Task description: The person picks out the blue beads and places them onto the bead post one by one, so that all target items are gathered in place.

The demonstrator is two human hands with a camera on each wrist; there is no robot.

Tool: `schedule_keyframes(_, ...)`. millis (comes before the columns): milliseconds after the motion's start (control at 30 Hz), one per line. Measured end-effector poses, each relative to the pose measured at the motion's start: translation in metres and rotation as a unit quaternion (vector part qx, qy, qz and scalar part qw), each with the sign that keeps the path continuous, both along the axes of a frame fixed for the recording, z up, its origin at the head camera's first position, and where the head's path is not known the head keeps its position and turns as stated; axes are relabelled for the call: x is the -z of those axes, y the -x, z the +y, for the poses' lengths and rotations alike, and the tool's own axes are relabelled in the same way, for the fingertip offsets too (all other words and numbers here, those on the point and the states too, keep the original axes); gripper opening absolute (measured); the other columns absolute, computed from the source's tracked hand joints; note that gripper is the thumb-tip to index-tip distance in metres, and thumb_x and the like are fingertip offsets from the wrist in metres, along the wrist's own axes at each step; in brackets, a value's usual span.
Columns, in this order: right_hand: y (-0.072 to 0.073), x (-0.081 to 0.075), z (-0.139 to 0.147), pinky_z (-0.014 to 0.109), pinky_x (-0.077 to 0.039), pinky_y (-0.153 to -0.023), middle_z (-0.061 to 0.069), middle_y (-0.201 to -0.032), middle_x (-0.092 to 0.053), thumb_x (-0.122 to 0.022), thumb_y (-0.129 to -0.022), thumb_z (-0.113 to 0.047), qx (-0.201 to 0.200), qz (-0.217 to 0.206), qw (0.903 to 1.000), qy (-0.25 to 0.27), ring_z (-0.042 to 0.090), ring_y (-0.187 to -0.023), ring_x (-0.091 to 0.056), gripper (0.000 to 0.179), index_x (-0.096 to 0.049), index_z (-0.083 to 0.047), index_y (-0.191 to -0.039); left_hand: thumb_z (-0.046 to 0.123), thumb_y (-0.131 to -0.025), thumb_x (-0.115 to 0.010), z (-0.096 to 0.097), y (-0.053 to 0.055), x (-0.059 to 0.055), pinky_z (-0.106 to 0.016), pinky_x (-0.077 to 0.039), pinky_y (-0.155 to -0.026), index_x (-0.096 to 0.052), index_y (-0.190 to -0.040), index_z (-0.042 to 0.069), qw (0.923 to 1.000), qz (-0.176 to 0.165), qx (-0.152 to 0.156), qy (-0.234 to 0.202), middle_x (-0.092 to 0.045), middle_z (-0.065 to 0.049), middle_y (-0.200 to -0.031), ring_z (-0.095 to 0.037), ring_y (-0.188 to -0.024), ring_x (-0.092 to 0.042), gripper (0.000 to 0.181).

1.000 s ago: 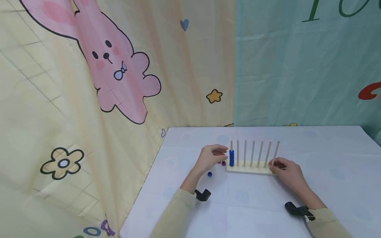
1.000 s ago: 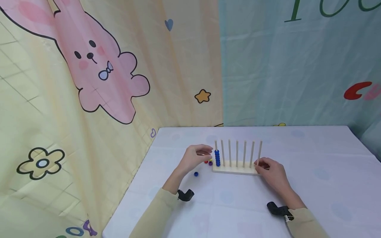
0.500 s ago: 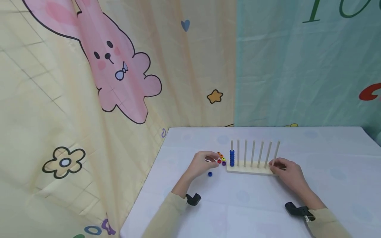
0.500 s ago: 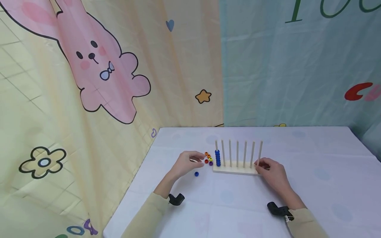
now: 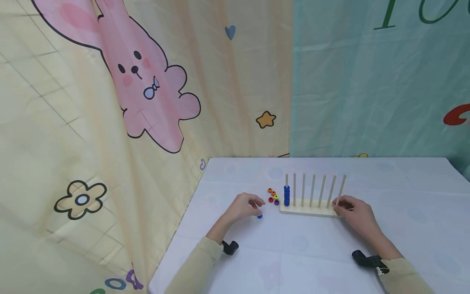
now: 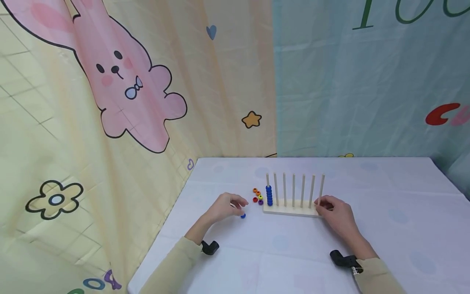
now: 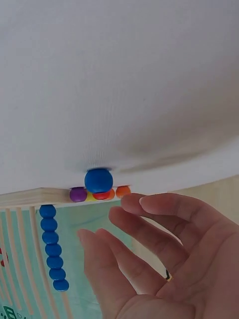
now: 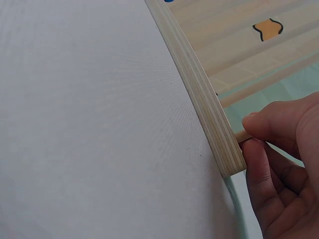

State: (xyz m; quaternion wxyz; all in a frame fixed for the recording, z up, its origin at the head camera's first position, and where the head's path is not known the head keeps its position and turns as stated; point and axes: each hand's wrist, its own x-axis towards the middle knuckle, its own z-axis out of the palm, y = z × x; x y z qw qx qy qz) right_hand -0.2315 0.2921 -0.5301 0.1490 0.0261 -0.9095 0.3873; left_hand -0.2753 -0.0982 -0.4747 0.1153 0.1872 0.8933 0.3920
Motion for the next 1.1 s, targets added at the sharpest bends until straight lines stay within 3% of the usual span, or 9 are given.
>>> schedule_keyframes(167, 0.000, 0.001, 0.001, 0.027, -0.047, -0.063, 0.004, -0.093, -0.072, -0.074, -0.094, -0.026, -0.001, -0.002, 1.0000, 0.000, 0.022, -0.086, -0.063, 0.015, -0.072, -0.012, -0.100, 0.007, -0.082, -0.083, -0.004, 0.004, 0.007, -0.027, -0.052, -0.070, -0.078, -0.108, 0.016, 0.9992, -0.020, 0.025, 0.026, -0.070, 0.005, -0.096, -0.014, -0.084, -0.060, 0.028)
schedule_keyframes(400, 0.001, 0.001, 0.000, 0.028, -0.048, -0.064, 0.004, -0.093, -0.072, -0.073, -0.094, -0.025, 0.001, -0.003, 1.0000, 0.000, 0.023, -0.087, -0.063, 0.015, -0.072, -0.012, -0.100, 0.006, -0.082, -0.084, -0.007, 0.008, 0.014, -0.025, -0.051, -0.071, -0.079, -0.105, 0.016, 0.9979, -0.016, 0.053, 0.034, -0.068, 0.012, -0.092, -0.010, -0.082, -0.059, 0.026)
schedule_keyframes(1100, 0.000, 0.002, -0.001, 0.026, -0.048, -0.063, 0.004, -0.092, -0.071, -0.074, -0.094, -0.025, 0.002, -0.001, 1.0000, 0.001, 0.023, -0.087, -0.064, 0.014, -0.071, -0.012, -0.099, 0.009, -0.081, -0.085, -0.007, 0.013, 0.023, -0.024, -0.050, -0.068, -0.078, -0.093, 0.020, 0.9977, -0.004, 0.045, 0.050, -0.063, 0.008, -0.087, -0.010, -0.078, -0.057, 0.018)
